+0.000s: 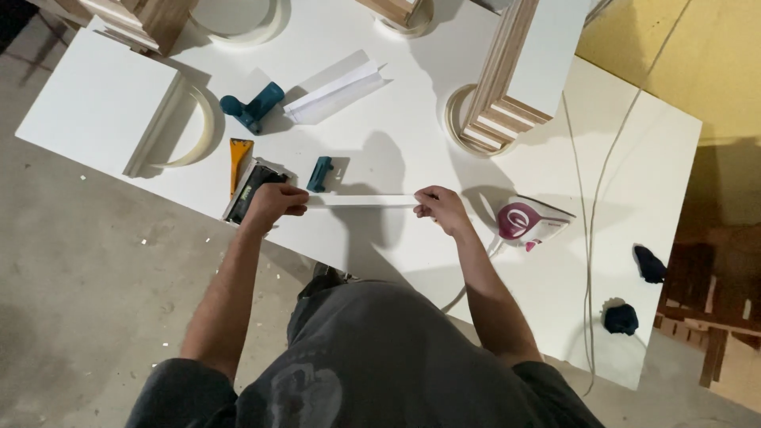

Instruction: The person measures a wooden board with a ruler, then applies a strip of edge banding to the board's edge. They use a household iron to press the banding onto the wood. Finally, they trim the excess banding using a utility knife and a specialized edge trimmer tool.

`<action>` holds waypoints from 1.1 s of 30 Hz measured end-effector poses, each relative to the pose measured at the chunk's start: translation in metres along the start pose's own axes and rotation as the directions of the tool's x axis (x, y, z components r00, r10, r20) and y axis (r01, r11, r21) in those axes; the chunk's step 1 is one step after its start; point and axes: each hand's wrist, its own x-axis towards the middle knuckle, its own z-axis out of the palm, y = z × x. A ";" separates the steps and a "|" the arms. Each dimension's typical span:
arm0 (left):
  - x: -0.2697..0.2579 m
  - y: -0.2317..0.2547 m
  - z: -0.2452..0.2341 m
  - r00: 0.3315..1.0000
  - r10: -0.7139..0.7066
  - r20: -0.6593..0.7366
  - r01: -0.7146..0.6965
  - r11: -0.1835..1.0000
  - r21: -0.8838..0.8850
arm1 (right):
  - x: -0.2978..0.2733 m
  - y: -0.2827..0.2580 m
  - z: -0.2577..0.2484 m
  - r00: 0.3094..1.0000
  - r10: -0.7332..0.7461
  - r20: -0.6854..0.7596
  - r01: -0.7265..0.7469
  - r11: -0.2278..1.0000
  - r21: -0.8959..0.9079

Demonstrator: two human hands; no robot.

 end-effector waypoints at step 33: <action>0.296 -0.038 0.014 0.850 0.519 0.095 -0.180 0.116 0.977 | 0.011 0.013 -0.002 1.000 -0.007 -0.005 0.007 0.992 0.122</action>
